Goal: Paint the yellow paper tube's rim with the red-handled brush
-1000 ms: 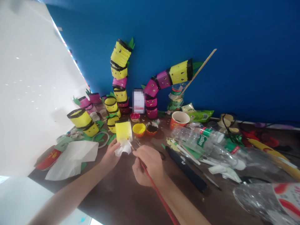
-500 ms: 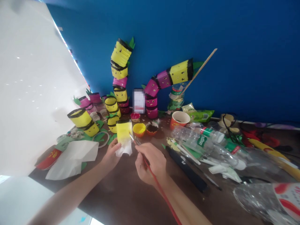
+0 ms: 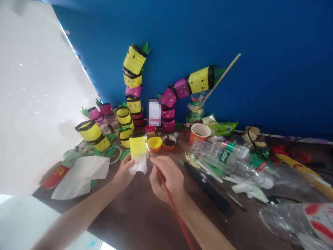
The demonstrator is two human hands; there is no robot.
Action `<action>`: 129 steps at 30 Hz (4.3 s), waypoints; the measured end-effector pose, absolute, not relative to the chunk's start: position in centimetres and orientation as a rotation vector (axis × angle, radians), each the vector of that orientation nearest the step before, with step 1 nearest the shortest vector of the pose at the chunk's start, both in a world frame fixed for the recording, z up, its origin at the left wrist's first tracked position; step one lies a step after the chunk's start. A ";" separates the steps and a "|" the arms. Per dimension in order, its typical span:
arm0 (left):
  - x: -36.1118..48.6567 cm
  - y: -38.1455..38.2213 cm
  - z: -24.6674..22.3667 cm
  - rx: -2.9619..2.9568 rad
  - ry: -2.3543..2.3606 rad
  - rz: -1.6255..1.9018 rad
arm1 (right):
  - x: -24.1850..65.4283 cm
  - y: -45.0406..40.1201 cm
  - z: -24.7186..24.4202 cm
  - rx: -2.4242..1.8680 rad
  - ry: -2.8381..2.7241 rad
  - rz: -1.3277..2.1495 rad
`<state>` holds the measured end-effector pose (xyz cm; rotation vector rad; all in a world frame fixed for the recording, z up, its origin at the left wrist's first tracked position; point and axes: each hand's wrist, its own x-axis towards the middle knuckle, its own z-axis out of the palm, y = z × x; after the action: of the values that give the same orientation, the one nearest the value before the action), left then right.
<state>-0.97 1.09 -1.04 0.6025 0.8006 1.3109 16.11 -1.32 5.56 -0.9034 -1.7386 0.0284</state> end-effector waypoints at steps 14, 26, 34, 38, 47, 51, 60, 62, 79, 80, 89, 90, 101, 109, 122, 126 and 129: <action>-1.1 1.1 -1.1 0.604 0.772 1.314 | 16.7 -1.7 5.6 -0.789 -1.779 0.100; -0.8 0.9 -0.8 0.598 0.792 1.295 | 16.1 -1.3 5.5 -0.847 -1.760 0.049; -1.0 1.0 -1.0 0.611 0.799 1.310 | 16.4 -1.5 5.5 -0.785 -1.716 0.028; -0.9 0.9 -0.8 0.609 0.796 1.301 | 16.1 -1.2 5.6 -0.816 -1.705 -0.012; -0.7 0.8 -0.7 0.605 0.795 1.302 | 16.4 -1.5 5.1 -0.835 -1.760 0.012; -0.8 0.9 -0.8 0.594 0.820 1.308 | 16.5 -1.7 5.3 -0.789 -1.759 -0.021; -0.8 0.8 -0.6 0.593 0.807 1.308 | 16.2 -1.5 5.5 -0.852 -1.772 -0.038; -0.8 0.9 -0.8 0.596 0.817 1.314 | 16.4 -1.7 5.4 -0.813 -1.779 -0.047; -0.6 0.8 -0.5 0.616 0.873 1.345 | 16.0 -1.4 5.4 -0.785 -1.861 -0.008; -0.6 0.9 -0.5 0.613 0.874 1.351 | 16.1 -1.5 5.3 -0.771 -1.853 -0.012; -0.5 0.9 -0.5 0.630 0.890 1.373 | 15.7 -1.3 5.2 -0.845 -1.843 -0.072; -0.5 0.9 -0.6 0.632 0.893 1.375 | 15.7 -1.3 5.2 -0.839 -1.857 -0.053; -0.6 1.0 -0.8 0.627 0.951 1.410 | 15.6 -1.5 5.4 -0.844 -1.822 -0.099; -0.5 0.8 -0.7 0.659 0.964 1.410 | 15.5 -1.5 5.1 -0.855 -1.879 -0.007; -0.5 0.7 -0.4 0.683 1.052 1.435 | 15.5 -1.6 5.1 -0.798 -1.904 0.064; -0.6 0.7 -0.5 0.714 1.101 1.449 | 15.6 -1.9 5.0 -0.746 -1.871 0.058; -0.6 0.7 -0.6 0.762 1.116 1.465 | 15.5 -1.8 4.8 -0.793 -1.872 -0.022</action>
<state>-0.57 0.66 -0.59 0.7616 1.1163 1.4652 15.49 -1.80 4.84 -0.7934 -1.8724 -0.0223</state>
